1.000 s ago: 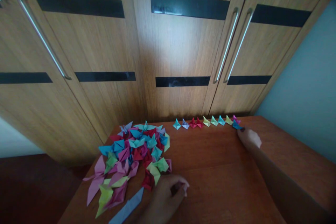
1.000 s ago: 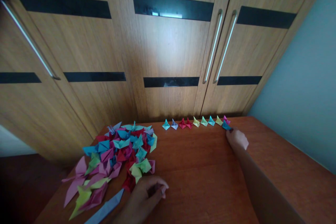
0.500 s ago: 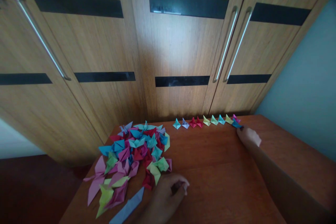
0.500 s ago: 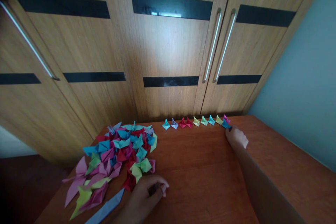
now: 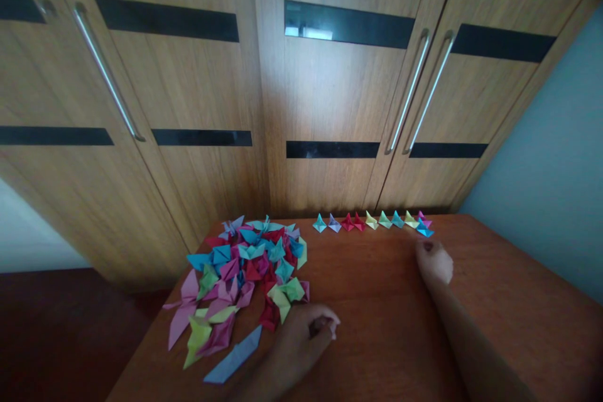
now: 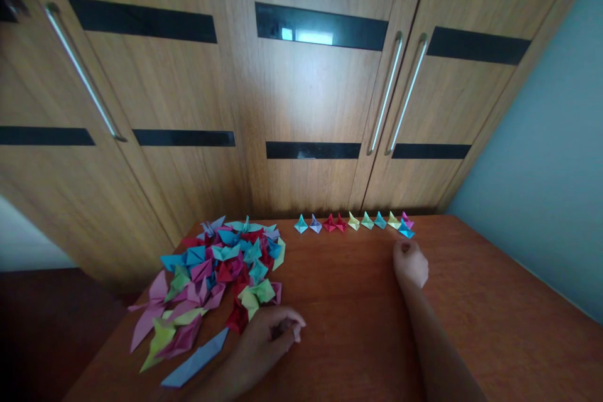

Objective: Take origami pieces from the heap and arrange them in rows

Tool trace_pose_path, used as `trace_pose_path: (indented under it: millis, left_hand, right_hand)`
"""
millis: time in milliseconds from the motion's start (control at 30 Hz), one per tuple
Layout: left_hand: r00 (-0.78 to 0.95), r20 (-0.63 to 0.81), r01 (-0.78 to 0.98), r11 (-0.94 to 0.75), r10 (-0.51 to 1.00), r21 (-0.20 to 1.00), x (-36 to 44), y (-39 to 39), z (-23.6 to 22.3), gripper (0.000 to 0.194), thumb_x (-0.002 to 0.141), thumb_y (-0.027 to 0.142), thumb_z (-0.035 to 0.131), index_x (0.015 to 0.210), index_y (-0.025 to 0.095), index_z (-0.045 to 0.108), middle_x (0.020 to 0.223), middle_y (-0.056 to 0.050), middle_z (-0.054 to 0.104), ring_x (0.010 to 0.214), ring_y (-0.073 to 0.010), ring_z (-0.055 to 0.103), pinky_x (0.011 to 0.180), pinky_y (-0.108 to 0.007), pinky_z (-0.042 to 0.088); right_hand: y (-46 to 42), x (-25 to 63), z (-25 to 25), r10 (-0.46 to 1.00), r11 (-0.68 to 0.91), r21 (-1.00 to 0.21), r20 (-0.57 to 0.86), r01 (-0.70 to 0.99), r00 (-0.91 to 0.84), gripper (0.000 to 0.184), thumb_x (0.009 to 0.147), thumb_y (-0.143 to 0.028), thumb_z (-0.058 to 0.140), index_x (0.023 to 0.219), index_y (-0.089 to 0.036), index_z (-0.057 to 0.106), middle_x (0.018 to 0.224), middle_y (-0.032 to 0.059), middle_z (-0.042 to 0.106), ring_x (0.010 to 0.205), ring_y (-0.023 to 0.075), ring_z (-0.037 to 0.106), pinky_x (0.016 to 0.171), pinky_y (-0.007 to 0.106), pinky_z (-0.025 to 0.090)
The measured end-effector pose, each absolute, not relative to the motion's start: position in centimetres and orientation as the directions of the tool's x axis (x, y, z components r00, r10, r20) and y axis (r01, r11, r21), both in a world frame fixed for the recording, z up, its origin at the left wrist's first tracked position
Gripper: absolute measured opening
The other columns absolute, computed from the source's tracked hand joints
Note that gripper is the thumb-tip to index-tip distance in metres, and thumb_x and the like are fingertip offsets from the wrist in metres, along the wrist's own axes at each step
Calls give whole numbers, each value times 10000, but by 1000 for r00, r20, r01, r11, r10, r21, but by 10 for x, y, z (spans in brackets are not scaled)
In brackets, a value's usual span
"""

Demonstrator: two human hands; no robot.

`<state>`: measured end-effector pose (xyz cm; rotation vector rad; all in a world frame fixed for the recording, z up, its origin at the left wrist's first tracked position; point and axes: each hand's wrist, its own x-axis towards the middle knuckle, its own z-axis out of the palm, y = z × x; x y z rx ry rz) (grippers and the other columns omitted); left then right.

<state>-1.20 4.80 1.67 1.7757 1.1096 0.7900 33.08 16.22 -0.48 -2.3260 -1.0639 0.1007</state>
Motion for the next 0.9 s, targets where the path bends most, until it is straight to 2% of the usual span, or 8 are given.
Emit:
trace_pose_path:
  millis: [167,300,433,500,600,733,900]
  left_hand:
    - [379,186,418,-347,907,839,-20,46,37,191,778,146,513,880,192,667,726,-10,663,658,-127,592,611,-201,438]
    - [351,320,558,-471,880,683,-41,53,63,173,811,163,492,872,212,646,747,-3,632,648,-126,572,614,-214,432]
    - [306,367,724,-465,878,510,-69,69,76,189,840,198,461,925,218,628,848,-25,634,711,-153,585,660,-246,444]
    - [328,350,777,-461,878,428,-81,76,76,213,825,171,455,948,219,622,911,-37,628,791,-170,593,712,-261,449]
    - [377,239,827,-441,895,348,-90,80,74,264,792,108,441,943,232,620,947,-32,615,867,-174,585,739,-254,442]
    - [371,128,865,-393,920,313,-89,80,71,250,799,139,462,958,255,616,1015,-24,610,947,-190,571,788,-272,429]
    - [379,99,876,-391,920,284,-88,82,64,201,827,201,466,950,261,612,1013,-31,619,946,-201,576,760,-277,430]
  right_hand:
    - [151,280,-6,869,-324,-506,174,800,462,299,843,-463,419,894,-246,618,789,75,668,733,235,624,555,284,383]
    - [139,236,-4,954,-88,-454,219,886,207,241,871,-395,416,840,-232,591,726,27,650,648,173,592,513,234,310]
    - [130,209,-1,958,141,-397,285,907,-24,157,859,-310,462,803,-227,582,734,9,638,644,142,565,523,221,288]
    - [130,207,-1,956,182,-411,288,893,-62,135,852,-286,474,800,-227,584,722,2,630,638,133,557,530,216,296]
    - [132,211,-2,966,166,-480,254,861,-44,129,843,-272,476,800,-229,590,690,-10,620,626,129,563,555,211,333]
    - [134,217,-4,965,194,-548,256,814,-58,152,833,-231,445,838,-238,597,759,-7,646,700,144,595,632,217,386]
    - [134,219,-2,966,216,-588,244,779,-84,220,805,-159,406,861,-240,602,837,-1,661,778,152,601,686,222,406]
